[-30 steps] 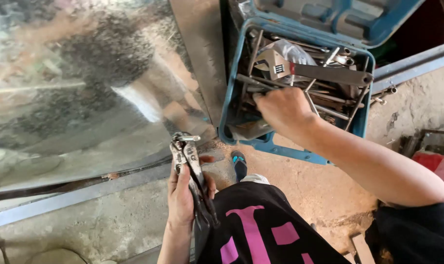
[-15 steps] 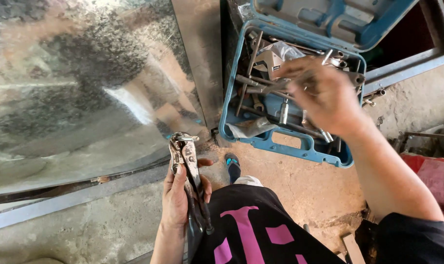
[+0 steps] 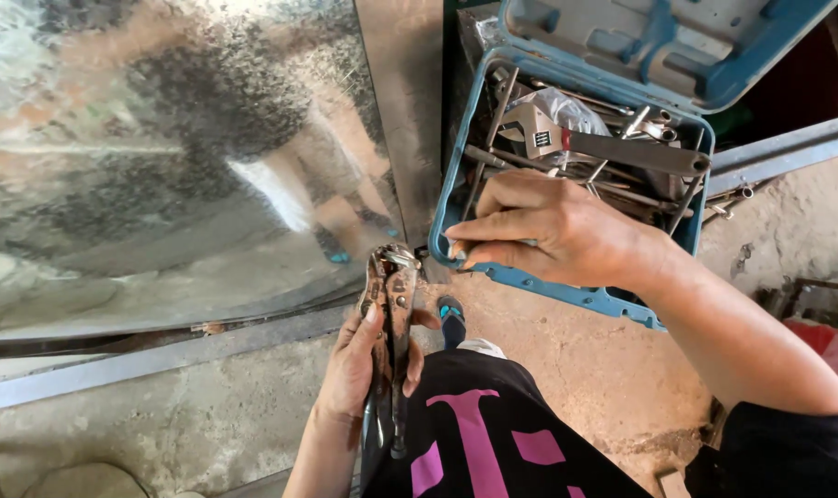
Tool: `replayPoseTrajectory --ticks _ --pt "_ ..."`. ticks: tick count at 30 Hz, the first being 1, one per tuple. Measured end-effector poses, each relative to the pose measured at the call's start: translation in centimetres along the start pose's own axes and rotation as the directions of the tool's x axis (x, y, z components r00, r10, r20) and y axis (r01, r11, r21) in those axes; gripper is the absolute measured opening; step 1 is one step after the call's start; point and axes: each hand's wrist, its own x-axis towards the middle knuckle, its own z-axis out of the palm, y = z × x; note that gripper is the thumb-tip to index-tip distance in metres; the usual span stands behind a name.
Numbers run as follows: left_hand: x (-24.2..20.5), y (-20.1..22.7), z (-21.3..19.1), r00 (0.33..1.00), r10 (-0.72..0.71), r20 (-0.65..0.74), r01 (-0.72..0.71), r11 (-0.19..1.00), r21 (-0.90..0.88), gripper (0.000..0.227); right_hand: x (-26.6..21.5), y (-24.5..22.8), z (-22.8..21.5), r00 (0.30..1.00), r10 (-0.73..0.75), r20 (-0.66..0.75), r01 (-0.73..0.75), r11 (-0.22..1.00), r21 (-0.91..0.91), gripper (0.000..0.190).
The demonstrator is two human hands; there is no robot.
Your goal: Assembling components of a metal frame using bolts and various hand tools.
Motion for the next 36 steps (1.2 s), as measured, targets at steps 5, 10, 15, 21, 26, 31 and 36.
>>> replayPoseTrajectory --ticks 5,10,15,21,26,31,36 --pt "-0.5 -0.1 0.4 1.000 -0.025 0.018 0.025 1.000 0.001 0.051 1.6 -0.6 1.2 0.993 -0.119 0.003 0.119 0.993 0.006 0.031" --pt "-1.0 0.1 0.8 0.999 0.007 0.045 -0.006 1.000 -0.025 0.049 1.8 -0.4 2.7 0.998 -0.067 0.021 0.064 0.992 0.113 0.028" --pt "-1.4 0.0 1.1 0.997 0.033 0.064 -0.029 0.997 -0.069 0.049 1.6 -0.1 4.3 0.998 -0.032 0.062 0.012 0.956 0.292 0.024" --pt "-1.6 0.0 0.9 0.998 0.041 0.044 -0.037 0.995 -0.098 0.053 1.0 -1.1 5.4 0.986 0.147 0.075 -0.165 0.900 0.404 0.017" --pt "-1.4 -0.3 0.0 0.997 0.051 0.062 -0.044 0.994 -0.104 0.053 0.2 -1.6 2.9 0.869 0.458 0.188 -0.493 0.766 0.412 0.014" --pt "-1.1 -0.4 0.3 0.998 0.030 0.062 -0.024 0.995 -0.094 0.054 0.2 -1.0 1.7 0.832 0.508 -0.224 -0.193 0.643 0.742 0.015" --pt "-0.8 -1.1 0.7 0.995 -0.021 0.095 0.031 0.994 -0.102 0.056 1.1 -0.3 3.4 0.689 0.715 -0.115 0.019 0.141 0.990 0.009"
